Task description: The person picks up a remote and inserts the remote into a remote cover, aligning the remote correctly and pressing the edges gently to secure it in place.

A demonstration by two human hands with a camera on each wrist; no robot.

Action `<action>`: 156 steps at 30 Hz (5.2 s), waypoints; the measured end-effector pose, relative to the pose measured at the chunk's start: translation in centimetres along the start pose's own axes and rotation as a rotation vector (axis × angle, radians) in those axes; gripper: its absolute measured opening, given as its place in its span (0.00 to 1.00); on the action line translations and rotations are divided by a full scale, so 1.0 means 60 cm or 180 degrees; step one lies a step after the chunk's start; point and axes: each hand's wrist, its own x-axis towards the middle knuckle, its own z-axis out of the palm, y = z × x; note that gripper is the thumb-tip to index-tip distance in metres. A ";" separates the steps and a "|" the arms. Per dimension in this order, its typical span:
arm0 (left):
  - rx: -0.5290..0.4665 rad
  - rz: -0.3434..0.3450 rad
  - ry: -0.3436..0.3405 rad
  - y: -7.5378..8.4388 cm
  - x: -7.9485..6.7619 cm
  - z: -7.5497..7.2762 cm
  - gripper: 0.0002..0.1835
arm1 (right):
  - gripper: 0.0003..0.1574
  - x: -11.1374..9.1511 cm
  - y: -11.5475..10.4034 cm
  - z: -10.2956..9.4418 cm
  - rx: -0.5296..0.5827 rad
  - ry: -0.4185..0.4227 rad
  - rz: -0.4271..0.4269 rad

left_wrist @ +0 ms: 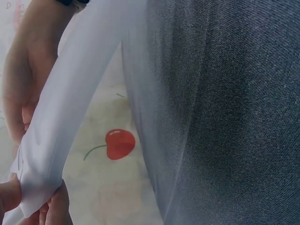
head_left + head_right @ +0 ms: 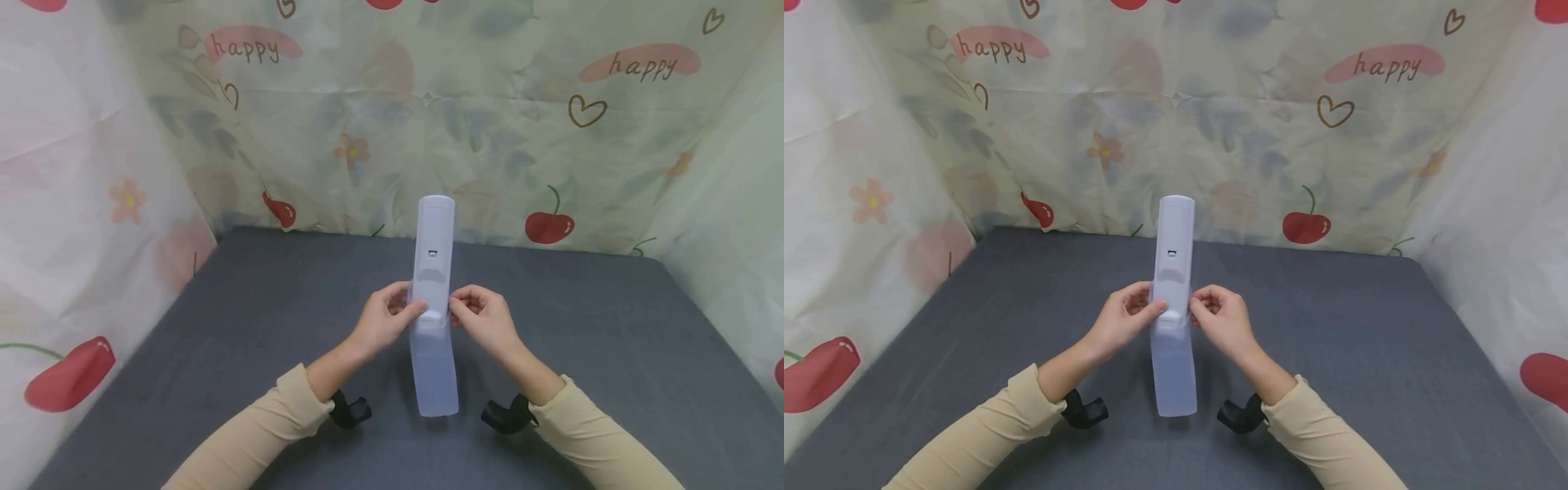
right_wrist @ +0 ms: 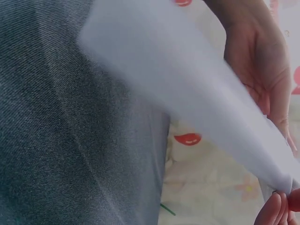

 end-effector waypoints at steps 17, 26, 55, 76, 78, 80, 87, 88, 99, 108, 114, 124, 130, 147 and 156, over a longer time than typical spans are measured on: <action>0.0105 0.0034 0.0104 -0.008 0.000 0.008 0.20 | 0.13 0.002 -0.002 -0.010 0.0118 -0.0389 0.0114; 0.0157 0.0033 0.0130 -0.012 -0.001 0.014 0.18 | 0.28 0.010 -0.007 -0.017 0.0084 -0.0559 0.0160; -0.0518 -0.0589 0.0225 -0.005 -0.006 0.001 0.10 | 0.25 0.019 -0.006 -0.029 0.0387 -0.0451 0.0045; -0.0508 -0.0631 0.0378 -0.005 -0.007 0.003 0.10 | 0.27 0.019 -0.003 -0.021 0.0104 -0.0788 0.0011; -0.0494 -0.0620 0.0386 -0.006 -0.006 0.003 0.10 | 0.27 0.019 -0.004 -0.021 0.0069 -0.0811 0.0012; -0.0476 -0.0631 0.0387 -0.007 -0.005 0.003 0.10 | 0.28 0.020 -0.005 -0.021 0.0026 -0.0831 0.0012; -0.0577 -0.0793 0.0179 -0.006 0.002 0.002 0.14 | 0.27 0.018 -0.007 -0.022 -0.0028 -0.0765 -0.0019; -0.0603 -0.0831 0.0142 -0.005 0.003 0.001 0.16 | 0.26 0.018 -0.006 -0.022 -0.0017 -0.0744 -0.0025; -0.0145 -0.0494 -0.0170 0.001 0.003 0.006 0.16 | 0.21 0.016 -0.007 -0.019 -0.0062 -0.0761 -0.0134; -0.0302 -0.0280 0.0295 0.002 0.006 0.002 0.14 | 0.19 0.009 -0.004 -0.029 -0.0106 -0.0831 -0.0009; -0.0284 -0.0240 0.0326 0.000 0.005 0.000 0.13 | 0.15 0.004 -0.003 -0.027 -0.0242 -0.0865 -0.0019; -0.0072 -0.0213 -0.0091 0.002 0.011 -0.003 0.16 | 0.08 0.000 -0.012 -0.017 -0.0238 -0.0294 -0.0181; 0.0073 -0.0126 -0.0262 0.001 0.012 -0.004 0.17 | 0.07 0.001 -0.013 -0.013 -0.0235 -0.0145 -0.0145; 0.0439 0.0076 -0.0193 -0.001 0.001 0.001 0.16 | 0.08 0.004 -0.006 -0.015 -0.0224 -0.0503 -0.0144; 0.0608 0.0114 -0.0019 -0.001 -0.001 0.008 0.12 | 0.23 0.004 -0.016 -0.018 -0.0049 -0.0635 0.0100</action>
